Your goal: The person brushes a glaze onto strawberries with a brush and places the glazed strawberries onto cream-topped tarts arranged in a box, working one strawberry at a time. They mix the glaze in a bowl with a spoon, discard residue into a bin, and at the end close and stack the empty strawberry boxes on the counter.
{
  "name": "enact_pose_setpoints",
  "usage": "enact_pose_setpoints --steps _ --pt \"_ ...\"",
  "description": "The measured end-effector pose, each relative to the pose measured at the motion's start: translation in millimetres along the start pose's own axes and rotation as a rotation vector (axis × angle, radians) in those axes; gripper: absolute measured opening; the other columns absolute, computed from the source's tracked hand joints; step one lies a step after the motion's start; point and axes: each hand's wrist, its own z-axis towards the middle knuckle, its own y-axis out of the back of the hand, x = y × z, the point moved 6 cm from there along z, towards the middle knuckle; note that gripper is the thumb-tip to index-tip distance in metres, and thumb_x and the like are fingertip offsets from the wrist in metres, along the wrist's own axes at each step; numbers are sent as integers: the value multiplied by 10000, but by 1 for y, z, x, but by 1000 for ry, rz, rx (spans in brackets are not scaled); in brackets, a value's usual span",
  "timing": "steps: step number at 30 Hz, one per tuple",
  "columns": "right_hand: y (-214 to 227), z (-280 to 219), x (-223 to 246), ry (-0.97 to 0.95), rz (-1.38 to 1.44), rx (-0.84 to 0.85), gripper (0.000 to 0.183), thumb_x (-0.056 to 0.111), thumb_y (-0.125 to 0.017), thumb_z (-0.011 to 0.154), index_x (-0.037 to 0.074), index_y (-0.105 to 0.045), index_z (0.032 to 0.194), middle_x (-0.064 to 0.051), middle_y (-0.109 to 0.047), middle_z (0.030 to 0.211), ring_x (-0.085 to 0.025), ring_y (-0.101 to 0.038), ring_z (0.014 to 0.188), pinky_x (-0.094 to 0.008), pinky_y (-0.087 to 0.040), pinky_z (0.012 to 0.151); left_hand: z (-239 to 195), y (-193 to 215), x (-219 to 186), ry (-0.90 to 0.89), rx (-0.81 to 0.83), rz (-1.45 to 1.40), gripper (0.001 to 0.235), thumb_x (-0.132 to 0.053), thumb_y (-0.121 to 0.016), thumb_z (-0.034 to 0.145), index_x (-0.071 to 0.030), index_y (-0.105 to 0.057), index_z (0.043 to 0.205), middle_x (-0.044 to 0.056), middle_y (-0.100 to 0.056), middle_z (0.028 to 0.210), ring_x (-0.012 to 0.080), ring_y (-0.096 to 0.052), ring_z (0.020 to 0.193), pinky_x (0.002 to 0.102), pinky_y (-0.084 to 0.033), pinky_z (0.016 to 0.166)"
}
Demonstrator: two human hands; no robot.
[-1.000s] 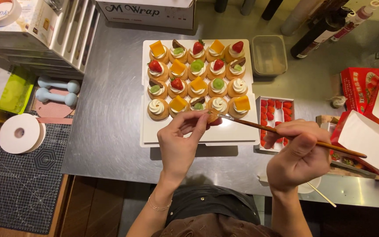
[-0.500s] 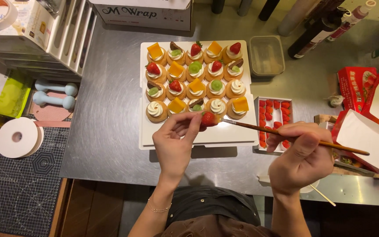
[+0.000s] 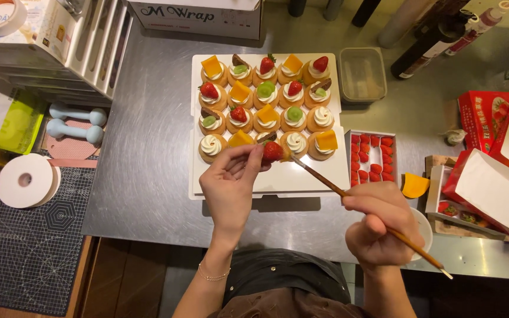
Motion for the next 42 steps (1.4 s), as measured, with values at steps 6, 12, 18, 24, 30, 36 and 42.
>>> enact_pose_setpoints --steps 6,12,18,24,30,36,42 --pt "-4 -1 22 99 19 44 373 397 -455 1127 50 -579 1065 -106 -683 873 -234 -695 753 -300 -566 646 3 1 -2 -2 -11 35 173 -28 -707 952 108 -696 1059 146 -761 938 164 -759 831 271 -646 786" --pt "-14 -1 16 96 -33 187 357 361 -488 1125 24 -589 1063 -106 -693 886 -251 -718 783 -338 -595 702 4 4 -5 -11 -22 6 177 -50 -698 963 106 -696 1049 131 -756 925 151 -760 845 284 -674 800" --pt "-5 -3 9 95 45 -17 416 375 -453 1140 11 -599 1000 -127 -684 845 -229 -695 731 -297 -559 631 4 5 -3 -21 -22 -10 171 -38 -707 964 104 -700 1060 132 -748 928 144 -741 840 279 -658 795" --pt "-2 -3 -10 39 31 -37 457 369 -449 1155 -20 -590 961 -128 -679 819 -242 -674 665 -294 -536 604 5 15 -3 -19 -41 -32 162 -26 -706 966 105 -697 1062 132 -748 927 151 -745 835 276 -654 800" --pt "2 -1 -45 -466 383 -247 446 389 -499 1169 -26 -581 1026 -127 -609 785 -205 -631 574 -306 -521 528 2 11 -16 -30 103 30 157 -19 -703 966 94 -695 1075 173 -778 1070 141 -737 899 254 -626 822" --pt "-8 -7 -51 -621 378 -130 467 361 -493 1235 -55 -542 1029 -136 -598 838 -182 -620 647 -287 -526 542 7 21 -15 -45 54 -10 143 -14 -701 964 87 -694 1066 178 -779 1066 137 -755 922 265 -649 838" --pt "-16 -11 -62 -682 450 -203 482 376 -473 1243 -50 -548 1030 -146 -616 845 -193 -627 670 -296 -536 565 10 28 -11 -40 78 63 145 -7 -705 962 86 -709 1074 163 -780 1025 135 -758 901 253 -640 830"
